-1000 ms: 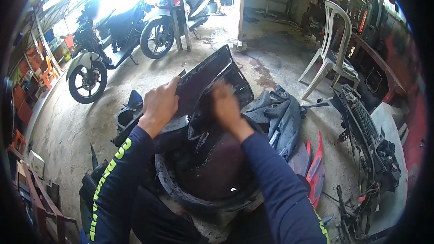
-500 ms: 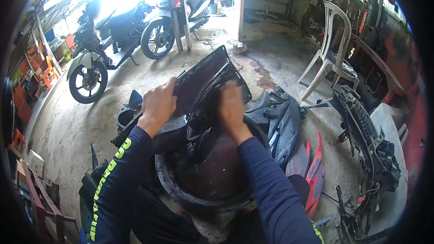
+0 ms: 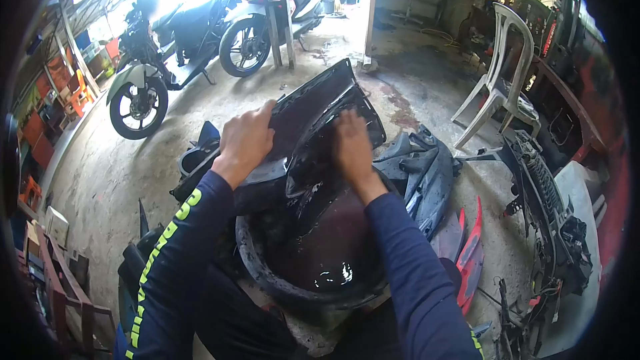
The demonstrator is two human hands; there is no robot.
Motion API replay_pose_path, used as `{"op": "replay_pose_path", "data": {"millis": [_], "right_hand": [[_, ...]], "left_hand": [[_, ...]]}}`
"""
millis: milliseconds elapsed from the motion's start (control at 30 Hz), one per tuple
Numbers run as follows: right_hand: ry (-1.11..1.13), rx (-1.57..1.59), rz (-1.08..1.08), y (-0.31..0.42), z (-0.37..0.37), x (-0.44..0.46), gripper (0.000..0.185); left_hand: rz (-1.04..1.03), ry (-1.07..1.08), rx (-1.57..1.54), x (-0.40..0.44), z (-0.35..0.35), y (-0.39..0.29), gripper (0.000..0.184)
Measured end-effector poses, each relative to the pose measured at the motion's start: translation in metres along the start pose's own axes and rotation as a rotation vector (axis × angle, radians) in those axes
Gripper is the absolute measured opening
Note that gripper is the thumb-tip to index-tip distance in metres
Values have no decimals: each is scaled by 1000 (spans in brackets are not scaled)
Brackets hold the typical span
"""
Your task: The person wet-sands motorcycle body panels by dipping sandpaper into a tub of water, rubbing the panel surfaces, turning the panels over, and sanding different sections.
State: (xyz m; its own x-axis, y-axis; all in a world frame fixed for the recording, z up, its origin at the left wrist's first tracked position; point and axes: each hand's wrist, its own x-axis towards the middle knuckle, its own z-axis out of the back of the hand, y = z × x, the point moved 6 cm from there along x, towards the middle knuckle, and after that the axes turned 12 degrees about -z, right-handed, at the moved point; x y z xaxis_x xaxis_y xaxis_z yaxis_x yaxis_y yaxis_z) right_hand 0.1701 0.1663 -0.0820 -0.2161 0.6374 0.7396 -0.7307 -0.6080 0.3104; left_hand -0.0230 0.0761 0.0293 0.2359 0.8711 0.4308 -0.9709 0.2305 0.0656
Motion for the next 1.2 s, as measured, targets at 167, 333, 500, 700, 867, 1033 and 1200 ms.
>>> {"op": "replay_pose_path", "data": {"millis": [167,333,500,700,867,1033,1200], "right_hand": [[380,80,224,52,0,-10,41],[250,102,513,91,-4,-57,31],[-80,-29,71,-22,-24,26,35],[257,3,121,22,14,11,36],[191,-141,270,44,-20,-41,40],[301,-192,-351,-1,23,26,37],[148,62,155,24,-6,-21,40]], "left_hand": [[-2,-5,-32,-3,-1,9,52],[-31,-18,-25,-2,-1,9,51],[-43,-31,-33,-5,2,4,51],[-15,-18,-42,-7,2,2,51],[1,-51,-8,-1,3,-2,50],[19,-59,-36,-13,6,-3,50],[51,-17,-25,-7,9,-4,49]]}}
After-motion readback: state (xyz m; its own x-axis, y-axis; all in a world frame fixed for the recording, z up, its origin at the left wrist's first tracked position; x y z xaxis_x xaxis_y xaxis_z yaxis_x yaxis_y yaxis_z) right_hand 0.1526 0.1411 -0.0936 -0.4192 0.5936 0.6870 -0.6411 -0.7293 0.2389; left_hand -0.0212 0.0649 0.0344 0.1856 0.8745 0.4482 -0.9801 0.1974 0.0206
